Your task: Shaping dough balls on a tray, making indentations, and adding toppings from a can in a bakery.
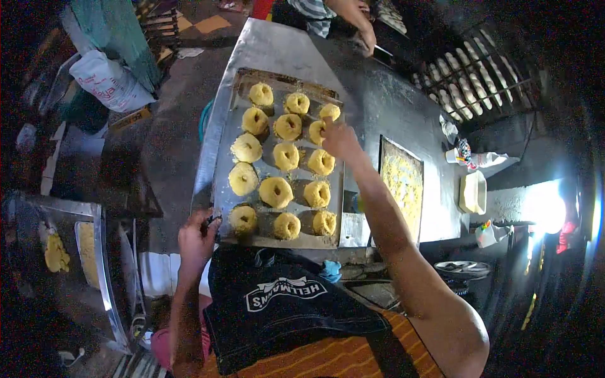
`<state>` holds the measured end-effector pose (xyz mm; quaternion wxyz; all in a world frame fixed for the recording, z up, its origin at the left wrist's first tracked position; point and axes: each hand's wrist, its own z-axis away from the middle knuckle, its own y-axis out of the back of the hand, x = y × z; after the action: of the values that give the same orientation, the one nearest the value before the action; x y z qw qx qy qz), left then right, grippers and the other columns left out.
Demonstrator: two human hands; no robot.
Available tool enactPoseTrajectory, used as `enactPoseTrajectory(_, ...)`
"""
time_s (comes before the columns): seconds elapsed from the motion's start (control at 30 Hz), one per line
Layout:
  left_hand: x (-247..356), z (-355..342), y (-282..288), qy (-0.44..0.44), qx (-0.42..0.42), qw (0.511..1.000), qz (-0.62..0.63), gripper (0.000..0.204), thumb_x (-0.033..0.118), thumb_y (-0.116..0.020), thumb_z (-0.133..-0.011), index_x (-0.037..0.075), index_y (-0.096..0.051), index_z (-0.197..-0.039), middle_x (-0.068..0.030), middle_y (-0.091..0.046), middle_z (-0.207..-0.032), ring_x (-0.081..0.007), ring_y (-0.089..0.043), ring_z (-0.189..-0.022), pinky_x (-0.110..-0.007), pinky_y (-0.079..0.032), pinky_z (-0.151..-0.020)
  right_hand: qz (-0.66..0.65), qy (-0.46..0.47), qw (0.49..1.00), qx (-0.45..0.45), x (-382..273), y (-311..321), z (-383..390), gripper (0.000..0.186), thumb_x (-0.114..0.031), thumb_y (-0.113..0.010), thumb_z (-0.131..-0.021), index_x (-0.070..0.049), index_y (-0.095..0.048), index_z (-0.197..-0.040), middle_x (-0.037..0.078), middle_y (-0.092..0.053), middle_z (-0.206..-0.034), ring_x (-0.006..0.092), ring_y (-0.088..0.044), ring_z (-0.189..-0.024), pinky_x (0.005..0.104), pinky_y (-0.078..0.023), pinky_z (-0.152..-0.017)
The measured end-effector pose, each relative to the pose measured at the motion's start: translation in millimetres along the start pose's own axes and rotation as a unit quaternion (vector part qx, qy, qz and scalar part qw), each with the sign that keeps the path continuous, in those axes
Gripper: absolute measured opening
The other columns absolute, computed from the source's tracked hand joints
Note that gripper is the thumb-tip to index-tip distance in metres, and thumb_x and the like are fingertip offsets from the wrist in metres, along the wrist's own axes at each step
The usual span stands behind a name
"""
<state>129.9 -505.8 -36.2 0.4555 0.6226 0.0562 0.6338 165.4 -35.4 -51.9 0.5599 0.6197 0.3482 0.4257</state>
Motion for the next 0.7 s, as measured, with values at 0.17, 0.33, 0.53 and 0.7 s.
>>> enactPoseTrajectory(0.17, -11, -6, -10, -0.073, 0.043, 0.996, 0.04, 0.028, 0.017, -0.076, -0.091, 0.002, -0.071, -0.115, -0.0201, -0.072, -0.096, -0.0327, -0.069, -0.077, -0.042, -0.054, -0.072, -0.169, -0.053, 0.981, 0.079, 43, 20, -26, 0.042, -0.026, -0.061, -0.09, -0.025, -0.057, -0.132, 0.014, -0.075, -0.108, 0.0454, -0.071, -0.098, 0.0539, -0.058, -0.079)
enactPoseTrajectory(0.33, -23, -1, -13, -0.087, 0.059, 0.994, 0.034, 0.028, 0.014, -0.077, -0.089, 0.002, -0.072, -0.114, -0.0182, -0.074, -0.098, -0.0334, -0.072, -0.084, -0.042, -0.055, -0.076, -0.144, -0.12, 0.98, 0.067, 15, 51, -17, 0.05, -0.019, -0.054, -0.094, -0.015, -0.051, -0.144, 0.021, -0.068, -0.125, 0.0415, -0.063, -0.114, 0.053, -0.05, -0.097)
enactPoseTrajectory(0.53, -12, -5, -8, -0.068, 0.013, 0.997, 0.022, 0.03, 0.012, -0.075, -0.09, 0.004, -0.07, -0.118, -0.0179, -0.072, -0.107, -0.0359, -0.07, -0.092, -0.045, -0.056, -0.081, -0.117, -0.07, 0.989, 0.057, 27, 17, -26, 0.058, -0.015, -0.061, -0.086, -0.014, -0.049, -0.143, 0.024, -0.068, -0.115, 0.0429, -0.063, -0.114, 0.0545, -0.051, -0.094)
enactPoseTrajectory(0.7, -22, -3, -12, -0.122, 0.079, 0.989, 0.001, 0.029, 0.01, -0.074, -0.09, 0.002, -0.07, -0.118, -0.0169, -0.073, -0.101, -0.0364, -0.07, -0.092, -0.045, -0.055, -0.081, 0.032, -0.017, 0.999, -0.013, 14, 1, -49, 0.076, -0.024, -0.063, -0.083, -0.003, -0.044, -0.153, 0.016, -0.072, -0.115, 0.0348, -0.066, -0.113, 0.0537, -0.052, -0.091)
